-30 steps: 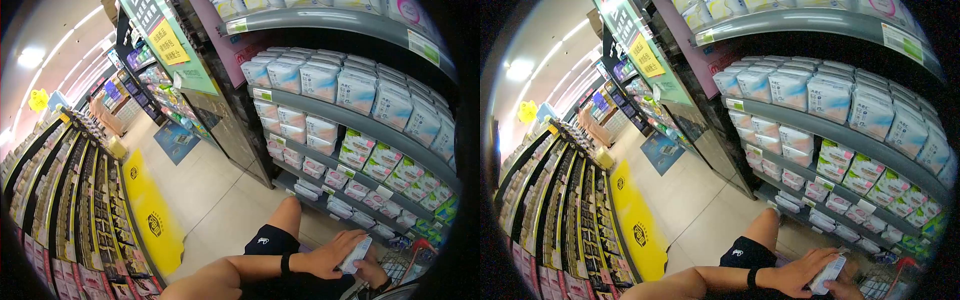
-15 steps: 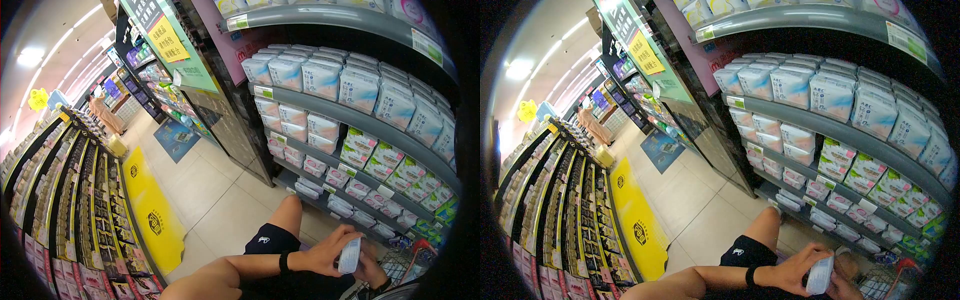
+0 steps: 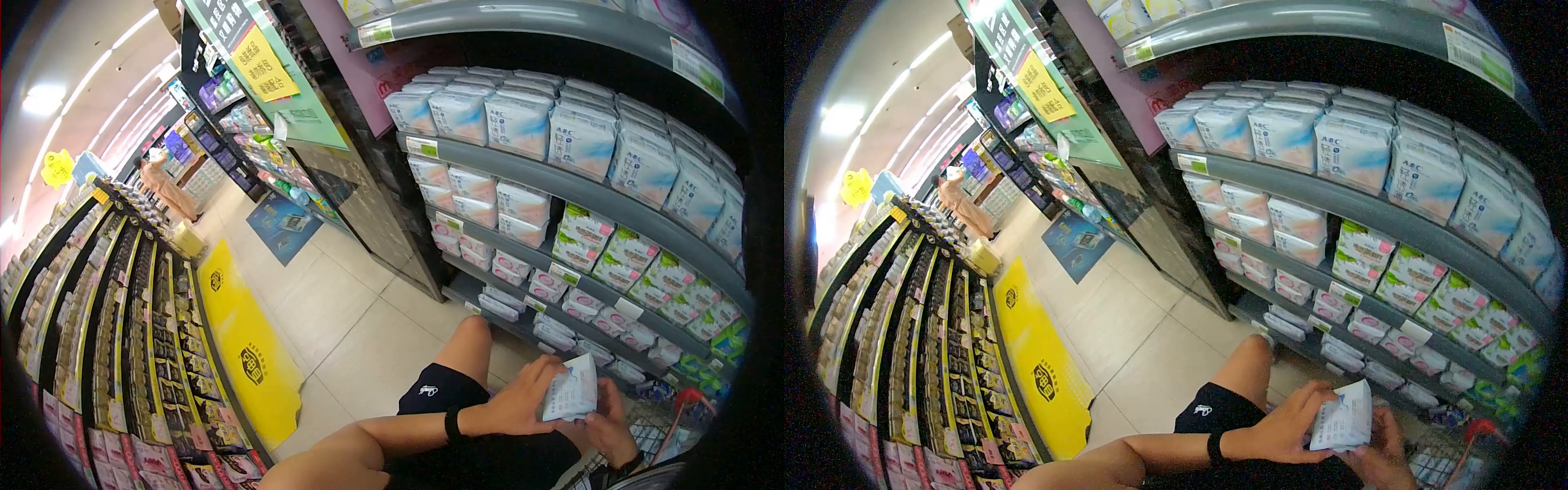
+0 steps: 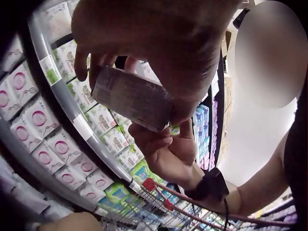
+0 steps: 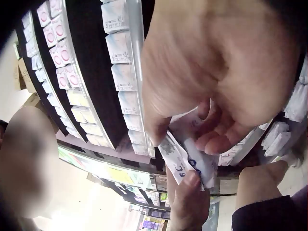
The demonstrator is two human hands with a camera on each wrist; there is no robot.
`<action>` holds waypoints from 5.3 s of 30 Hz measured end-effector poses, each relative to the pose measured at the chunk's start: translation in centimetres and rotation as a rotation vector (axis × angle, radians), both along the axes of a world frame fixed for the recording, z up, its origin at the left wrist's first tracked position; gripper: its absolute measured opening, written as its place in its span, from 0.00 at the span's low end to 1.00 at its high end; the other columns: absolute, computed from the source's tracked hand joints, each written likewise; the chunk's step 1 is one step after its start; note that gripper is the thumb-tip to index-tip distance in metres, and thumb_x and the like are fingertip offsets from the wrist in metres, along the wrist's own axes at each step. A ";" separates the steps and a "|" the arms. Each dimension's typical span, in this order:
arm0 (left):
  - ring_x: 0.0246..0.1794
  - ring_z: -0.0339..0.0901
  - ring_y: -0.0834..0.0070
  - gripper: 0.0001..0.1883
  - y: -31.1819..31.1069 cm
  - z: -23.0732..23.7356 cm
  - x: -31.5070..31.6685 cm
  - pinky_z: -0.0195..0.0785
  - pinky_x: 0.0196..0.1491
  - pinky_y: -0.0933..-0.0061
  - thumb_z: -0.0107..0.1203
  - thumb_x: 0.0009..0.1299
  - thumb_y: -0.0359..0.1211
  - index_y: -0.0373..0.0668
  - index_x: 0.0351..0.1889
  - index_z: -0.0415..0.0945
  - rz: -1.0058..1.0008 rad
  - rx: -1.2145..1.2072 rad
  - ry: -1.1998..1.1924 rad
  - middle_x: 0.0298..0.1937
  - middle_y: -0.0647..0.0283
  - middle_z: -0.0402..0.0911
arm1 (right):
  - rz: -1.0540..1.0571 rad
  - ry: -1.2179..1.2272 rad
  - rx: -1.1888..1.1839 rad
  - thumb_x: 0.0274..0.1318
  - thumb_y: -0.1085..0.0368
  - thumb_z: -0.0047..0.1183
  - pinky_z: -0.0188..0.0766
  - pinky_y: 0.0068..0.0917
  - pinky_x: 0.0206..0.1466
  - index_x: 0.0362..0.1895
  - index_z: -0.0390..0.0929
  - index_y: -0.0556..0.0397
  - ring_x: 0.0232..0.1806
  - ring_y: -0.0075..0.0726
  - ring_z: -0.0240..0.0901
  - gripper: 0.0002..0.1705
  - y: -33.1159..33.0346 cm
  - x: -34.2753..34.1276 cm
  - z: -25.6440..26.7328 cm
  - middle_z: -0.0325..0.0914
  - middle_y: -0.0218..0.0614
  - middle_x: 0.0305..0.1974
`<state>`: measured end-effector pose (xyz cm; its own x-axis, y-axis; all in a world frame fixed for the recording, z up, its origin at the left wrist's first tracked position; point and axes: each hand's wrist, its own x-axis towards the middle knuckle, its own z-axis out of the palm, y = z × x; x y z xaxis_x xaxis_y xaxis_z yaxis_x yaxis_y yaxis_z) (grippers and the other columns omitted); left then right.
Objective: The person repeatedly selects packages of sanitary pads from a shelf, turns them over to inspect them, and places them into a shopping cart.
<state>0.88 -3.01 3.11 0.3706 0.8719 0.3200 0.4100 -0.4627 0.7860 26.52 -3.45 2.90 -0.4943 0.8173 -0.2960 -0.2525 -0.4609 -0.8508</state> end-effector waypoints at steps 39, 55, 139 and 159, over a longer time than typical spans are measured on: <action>0.61 0.66 0.48 0.52 0.0 0.8 1.0 0.60 0.63 0.53 0.79 0.46 0.39 0.35 0.67 0.61 -0.039 0.130 0.176 0.64 0.45 0.67 | 0.180 -0.168 0.180 0.59 0.61 0.67 0.72 0.30 0.60 0.71 0.60 0.59 0.58 0.31 0.71 0.41 0.9 -0.4 -0.6 0.75 0.40 0.57; 0.66 0.67 0.65 0.45 -0.7 -2.9 0.7 0.62 0.67 0.63 0.64 0.69 0.48 0.41 0.72 0.46 -0.210 -0.992 -0.984 0.64 0.53 0.64 | 0.121 -1.067 1.320 0.37 0.60 0.74 0.78 0.42 0.49 0.49 0.73 0.43 0.56 0.49 0.68 0.32 -0.6 -1.2 3.5 0.64 0.40 0.56; 0.42 0.82 0.59 0.10 3.6 2.3 -8.9 0.75 0.45 0.60 0.66 0.65 0.35 0.44 0.42 0.81 -0.387 0.183 0.198 0.40 0.62 0.84 | -1.068 -1.634 0.872 0.45 0.36 0.65 0.70 0.46 0.62 0.59 0.80 0.48 0.56 0.63 0.75 0.41 20.0 20.5 25.8 0.78 0.58 0.55; 0.47 0.81 0.55 0.13 3.3 -2.1 -9.1 0.76 0.49 0.57 0.62 0.70 0.38 0.43 0.49 0.79 -0.473 -0.019 0.333 0.46 0.58 0.83 | -0.718 -1.923 0.505 0.68 0.33 0.34 0.59 0.54 0.70 0.65 0.76 0.42 0.66 0.65 0.66 0.37 23.6 21.2 23.5 0.74 0.54 0.63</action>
